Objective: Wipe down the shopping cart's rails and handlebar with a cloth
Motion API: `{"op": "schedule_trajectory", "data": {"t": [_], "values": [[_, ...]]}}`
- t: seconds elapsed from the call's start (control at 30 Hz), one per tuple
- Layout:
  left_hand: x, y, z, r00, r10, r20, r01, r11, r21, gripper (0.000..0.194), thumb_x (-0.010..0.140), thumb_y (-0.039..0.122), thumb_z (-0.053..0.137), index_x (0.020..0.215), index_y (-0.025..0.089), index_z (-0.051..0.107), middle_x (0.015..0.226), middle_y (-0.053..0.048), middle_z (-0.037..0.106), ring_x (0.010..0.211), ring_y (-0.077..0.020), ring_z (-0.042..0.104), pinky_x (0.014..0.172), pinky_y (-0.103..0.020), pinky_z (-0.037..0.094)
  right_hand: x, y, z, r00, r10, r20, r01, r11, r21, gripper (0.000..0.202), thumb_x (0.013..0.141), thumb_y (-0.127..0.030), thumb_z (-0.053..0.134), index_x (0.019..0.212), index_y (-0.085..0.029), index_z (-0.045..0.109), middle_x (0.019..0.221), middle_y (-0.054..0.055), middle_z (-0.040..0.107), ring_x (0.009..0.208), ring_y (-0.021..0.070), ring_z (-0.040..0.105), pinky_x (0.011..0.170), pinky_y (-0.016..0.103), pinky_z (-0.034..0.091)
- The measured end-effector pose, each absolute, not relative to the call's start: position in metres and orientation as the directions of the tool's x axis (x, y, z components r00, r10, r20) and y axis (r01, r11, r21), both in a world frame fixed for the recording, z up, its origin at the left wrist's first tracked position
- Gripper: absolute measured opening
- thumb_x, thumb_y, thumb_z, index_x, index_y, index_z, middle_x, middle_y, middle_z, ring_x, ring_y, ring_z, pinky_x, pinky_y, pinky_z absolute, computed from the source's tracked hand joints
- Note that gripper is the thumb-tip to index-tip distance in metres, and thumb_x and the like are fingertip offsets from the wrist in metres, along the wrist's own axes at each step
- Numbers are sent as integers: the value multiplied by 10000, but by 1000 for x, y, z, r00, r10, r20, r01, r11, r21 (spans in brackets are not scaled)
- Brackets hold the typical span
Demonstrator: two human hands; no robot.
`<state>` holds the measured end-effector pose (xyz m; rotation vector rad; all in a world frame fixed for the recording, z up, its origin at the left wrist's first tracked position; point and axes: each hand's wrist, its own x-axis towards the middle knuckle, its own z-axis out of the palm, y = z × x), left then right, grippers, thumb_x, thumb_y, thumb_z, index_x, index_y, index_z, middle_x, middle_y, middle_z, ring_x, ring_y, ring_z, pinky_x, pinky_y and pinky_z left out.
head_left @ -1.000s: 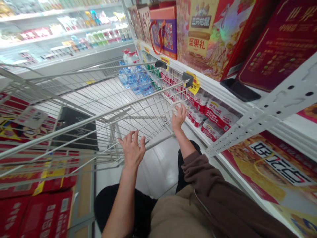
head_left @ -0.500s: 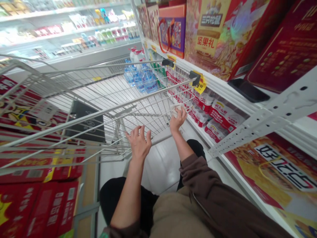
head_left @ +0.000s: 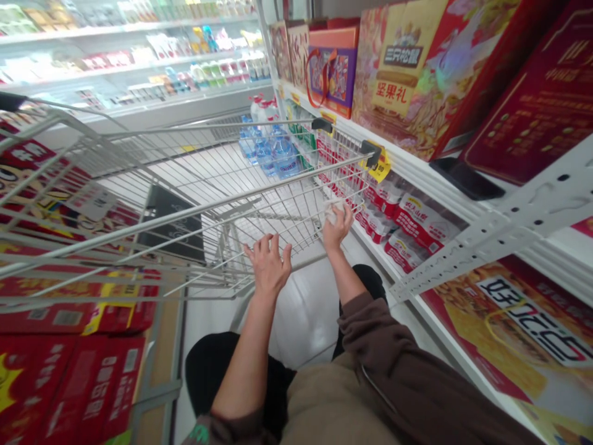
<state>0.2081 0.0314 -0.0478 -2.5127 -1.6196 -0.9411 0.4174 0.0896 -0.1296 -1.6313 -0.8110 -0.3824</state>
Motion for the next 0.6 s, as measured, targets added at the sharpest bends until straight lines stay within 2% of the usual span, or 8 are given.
{"op": "schedule_trajectory", "data": {"t": [0.07,0.13,0.2,0.27,0.37,0.47,0.53,0.6], "values": [[198,26,-45,203,800,565,808,-463,365,425,1006,395,396,1259,151,635,1239,-169,609,1212,-308,535,1177,-589,278,422,89,-125,713,274,646,680,-45,-732,335,825,-119,521,1108,-172,692,1368,161,511,1331,251,494,1125,472,446],[182,18,-41,-30,717,697,832,-368,414,423,997,399,422,1276,140,606,1234,-180,567,1256,-305,497,1160,-538,322,420,86,-123,700,292,652,688,-30,-725,426,787,-146,527,1194,-163,651,1428,172,448,1377,268,461,1142,482,437],[167,13,-39,-287,578,764,861,-195,471,500,972,429,480,1364,123,529,1302,-211,505,1328,-343,423,1164,-578,290,408,82,-121,686,330,648,686,5,-728,541,771,-178,522,1307,-131,576,1447,202,422,1398,294,435,1154,517,419],[155,14,-40,-399,537,743,846,-98,525,555,982,423,451,1451,127,443,1391,-230,442,1379,-362,376,1165,-611,268,383,78,-120,683,347,643,678,26,-734,616,770,-194,508,1379,-107,509,1420,222,444,1388,312,432,1146,550,416],[146,21,-44,-366,621,693,828,-123,548,511,1009,385,365,1430,122,487,1449,-231,395,1401,-343,376,1162,-558,319,324,68,-122,653,360,666,708,22,-706,581,774,-184,517,1352,-147,549,1394,206,467,1341,322,461,1103,560,452],[139,28,-46,-339,640,690,828,-145,542,474,1013,376,357,1345,121,579,1389,-212,427,1364,-321,413,1147,-502,364,282,58,-128,403,502,766,813,188,-551,439,797,-165,578,1220,-233,675,1378,151,514,1279,304,502,1082,520,472],[135,28,-46,-319,648,691,831,-160,533,461,1012,355,355,1336,123,589,1344,-199,443,1337,-307,433,1137,-485,379,286,57,-133,271,528,805,842,276,-464,364,825,-143,577,1133,-270,723,1328,113,569,1242,274,519,1069,478,483],[132,27,-45,-287,666,688,836,-177,520,451,1004,325,363,1328,111,593,1335,-197,436,1316,-300,441,1132,-474,386,310,62,-133,338,476,812,849,218,-481,337,847,-108,538,1072,-253,741,1276,111,602,1219,255,528,1059,465,489]]}}
